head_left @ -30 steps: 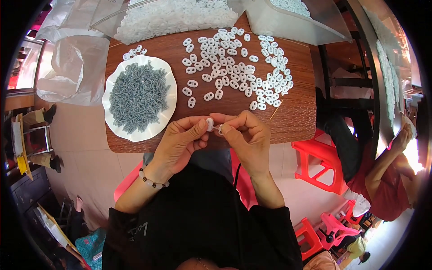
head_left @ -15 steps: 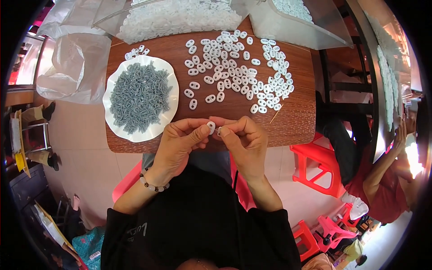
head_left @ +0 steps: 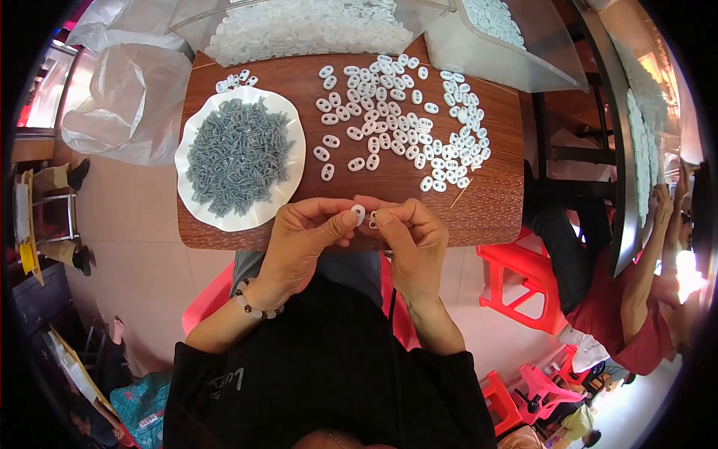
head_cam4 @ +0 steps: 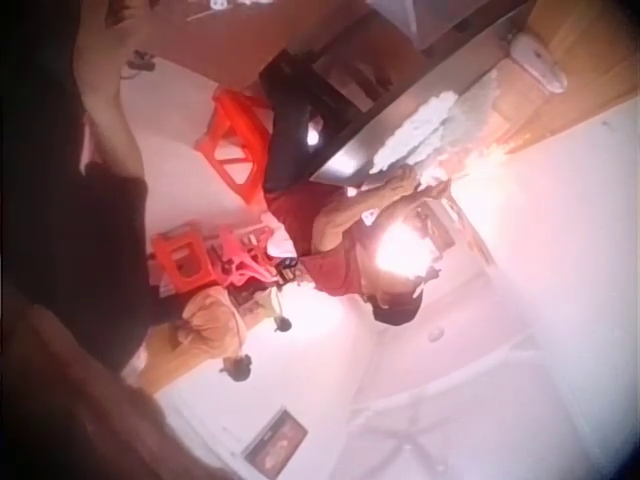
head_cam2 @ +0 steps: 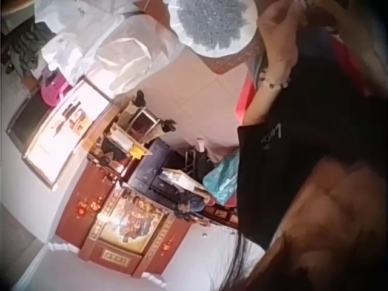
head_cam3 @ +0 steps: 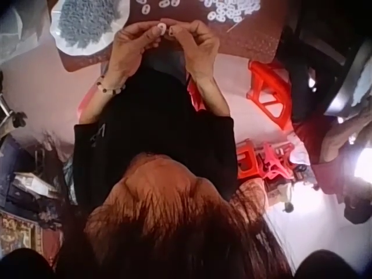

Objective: Assembling small white plastic components by manually inserting tiny grey pieces into them.

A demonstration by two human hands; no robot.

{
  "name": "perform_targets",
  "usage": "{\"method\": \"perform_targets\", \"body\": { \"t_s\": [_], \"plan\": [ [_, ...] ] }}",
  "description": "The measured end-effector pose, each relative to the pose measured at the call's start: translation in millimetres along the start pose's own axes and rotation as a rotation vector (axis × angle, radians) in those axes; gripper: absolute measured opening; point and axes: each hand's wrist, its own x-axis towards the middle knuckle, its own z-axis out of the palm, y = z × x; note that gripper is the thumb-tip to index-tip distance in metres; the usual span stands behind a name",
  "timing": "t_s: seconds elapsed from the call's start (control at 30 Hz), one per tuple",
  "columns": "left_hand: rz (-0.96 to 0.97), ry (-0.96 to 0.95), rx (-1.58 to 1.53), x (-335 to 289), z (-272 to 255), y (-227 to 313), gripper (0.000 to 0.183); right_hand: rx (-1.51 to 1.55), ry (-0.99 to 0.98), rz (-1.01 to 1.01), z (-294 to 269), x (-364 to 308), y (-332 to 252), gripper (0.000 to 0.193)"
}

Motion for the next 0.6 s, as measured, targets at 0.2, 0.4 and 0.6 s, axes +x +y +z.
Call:
{"method": "perform_targets", "body": {
  "t_s": [0.2,0.4,0.6],
  "plan": [
    [-0.029,0.018,0.005,-1.1,0.7,2.2,0.020,0.034,-0.013,0.012,2.7,-1.5,-1.6,0.008],
    [-0.003,0.017,0.022,-1.9,3.1,3.7,0.022,-0.047,-0.026,-0.116,4.1,-3.8,2.6,0.006],
    [0.084,0.045,0.108,-2.4,7.2,2.3,0.021,-0.096,0.014,-0.170,8.6,-5.6,5.6,0.007]
  ]
}}
